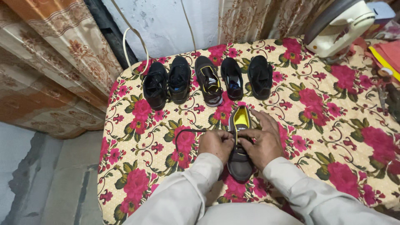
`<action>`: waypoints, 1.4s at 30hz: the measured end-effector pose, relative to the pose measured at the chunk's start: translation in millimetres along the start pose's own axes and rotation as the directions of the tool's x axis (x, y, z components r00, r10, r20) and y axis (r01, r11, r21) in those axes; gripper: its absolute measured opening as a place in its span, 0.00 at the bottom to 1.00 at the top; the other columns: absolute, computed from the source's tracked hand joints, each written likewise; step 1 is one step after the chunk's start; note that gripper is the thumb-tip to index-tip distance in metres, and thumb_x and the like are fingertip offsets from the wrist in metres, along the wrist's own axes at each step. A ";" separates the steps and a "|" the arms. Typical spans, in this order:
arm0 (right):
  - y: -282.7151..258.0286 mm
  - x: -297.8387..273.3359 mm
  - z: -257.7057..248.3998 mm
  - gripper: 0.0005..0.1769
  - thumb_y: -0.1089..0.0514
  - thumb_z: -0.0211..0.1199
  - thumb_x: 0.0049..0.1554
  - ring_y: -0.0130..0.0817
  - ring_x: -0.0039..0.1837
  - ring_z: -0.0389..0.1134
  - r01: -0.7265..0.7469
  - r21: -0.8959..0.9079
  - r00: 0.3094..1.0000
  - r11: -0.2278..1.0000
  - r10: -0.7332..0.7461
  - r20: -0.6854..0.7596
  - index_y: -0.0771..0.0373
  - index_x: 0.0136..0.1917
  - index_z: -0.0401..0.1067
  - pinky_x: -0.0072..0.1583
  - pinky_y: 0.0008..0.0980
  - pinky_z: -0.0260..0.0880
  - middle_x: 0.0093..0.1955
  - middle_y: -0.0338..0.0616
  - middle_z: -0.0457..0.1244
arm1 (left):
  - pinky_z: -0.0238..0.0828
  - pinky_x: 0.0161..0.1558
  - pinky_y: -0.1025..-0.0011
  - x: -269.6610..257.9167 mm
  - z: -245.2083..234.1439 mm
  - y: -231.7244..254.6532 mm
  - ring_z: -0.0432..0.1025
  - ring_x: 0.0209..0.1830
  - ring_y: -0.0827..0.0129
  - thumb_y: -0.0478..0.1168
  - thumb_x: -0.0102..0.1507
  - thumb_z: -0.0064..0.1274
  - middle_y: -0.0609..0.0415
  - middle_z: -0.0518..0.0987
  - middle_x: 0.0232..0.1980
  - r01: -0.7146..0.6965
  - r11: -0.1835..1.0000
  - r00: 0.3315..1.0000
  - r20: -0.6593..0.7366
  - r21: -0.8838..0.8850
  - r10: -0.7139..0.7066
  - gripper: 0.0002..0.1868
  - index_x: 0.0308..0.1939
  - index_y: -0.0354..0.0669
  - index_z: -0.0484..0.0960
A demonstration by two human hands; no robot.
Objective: The person removes a shoelace from a black sneaker, then threads and ties the lace back into the same shoe. The person repeats the process on a second black sneaker, threading the lace through the eyelets and tying a bow.
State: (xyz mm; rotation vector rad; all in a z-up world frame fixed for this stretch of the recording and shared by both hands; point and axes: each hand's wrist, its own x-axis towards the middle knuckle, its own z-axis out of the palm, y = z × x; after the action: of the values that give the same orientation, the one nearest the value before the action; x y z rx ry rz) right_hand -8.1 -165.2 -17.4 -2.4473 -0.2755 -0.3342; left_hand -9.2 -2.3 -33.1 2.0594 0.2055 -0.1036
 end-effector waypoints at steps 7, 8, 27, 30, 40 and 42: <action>-9.5 2.9 3.7 0.08 0.64 0.75 0.40 0.53 0.78 0.52 -0.035 0.013 0.999 0.999 0.035 0.017 0.57 0.36 0.82 0.76 0.47 0.51 0.76 0.47 0.57 | 0.77 0.35 0.71 -8.0 -0.1 -9.0 0.79 0.27 0.73 0.37 0.58 0.62 0.50 0.88 0.34 0.135 0.966 0.987 0.112 -0.220 -0.112 0.11 0.44 0.39 0.90; -10.2 2.4 4.7 0.08 0.65 0.75 0.40 0.53 0.78 0.52 -0.038 0.022 0.999 0.999 0.038 0.017 0.58 0.36 0.82 0.76 0.46 0.52 0.77 0.47 0.57 | 0.77 0.35 0.72 -9.1 -0.9 -9.2 0.79 0.27 0.74 0.37 0.59 0.62 0.50 0.88 0.35 0.143 0.959 0.986 0.122 -0.246 -0.115 0.12 0.45 0.39 0.89; -10.7 -2.6 13.1 0.07 0.65 0.69 0.46 0.59 0.77 0.52 -0.093 -0.011 0.994 0.996 0.094 0.055 0.63 0.40 0.76 0.73 0.48 0.54 0.78 0.57 0.51 | 0.77 0.33 0.67 4.2 4.5 -28.8 0.75 0.27 0.71 0.28 0.60 0.56 0.54 0.81 0.37 0.317 0.822 0.924 0.348 -0.473 -0.157 0.24 0.62 0.39 0.79; -15.2 -1.3 5.1 0.06 0.66 0.67 0.47 0.60 0.76 0.55 -0.061 -0.023 0.997 0.998 0.062 0.038 0.64 0.41 0.75 0.72 0.48 0.57 0.78 0.60 0.51 | 0.81 0.36 0.61 10.1 -1.7 -23.8 0.77 0.31 0.66 0.27 0.61 0.53 0.51 0.80 0.41 0.576 0.499 0.817 0.479 -0.648 -0.321 0.25 0.64 0.38 0.73; 5.8 0.6 -20.4 0.05 0.64 0.64 0.50 0.58 0.70 0.62 -0.118 -0.067 0.989 0.991 0.111 -0.097 0.64 0.43 0.74 0.67 0.46 0.64 0.74 0.61 0.57 | 0.83 0.49 0.54 17.5 -21.7 -9.2 0.79 0.46 0.48 0.21 0.61 0.49 0.38 0.76 0.51 0.601 0.072 0.775 0.558 -0.796 -0.296 0.24 0.61 0.35 0.66; 12.8 -0.1 -30.0 0.05 0.63 0.65 0.51 0.55 0.70 0.63 -0.154 -0.095 0.983 0.983 0.143 -0.116 0.63 0.43 0.75 0.67 0.44 0.64 0.72 0.58 0.59 | 0.84 0.49 0.55 15.4 -24.4 -7.7 0.79 0.49 0.47 0.21 0.61 0.48 0.38 0.76 0.52 0.609 0.071 0.772 0.570 -0.790 -0.282 0.24 0.61 0.35 0.66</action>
State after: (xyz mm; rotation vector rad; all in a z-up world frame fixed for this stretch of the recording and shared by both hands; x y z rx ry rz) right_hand -9.7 -193.8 -2.0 -2.5233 -0.0278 -0.4244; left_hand 4.2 24.2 -30.6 0.5688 0.5902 -0.5253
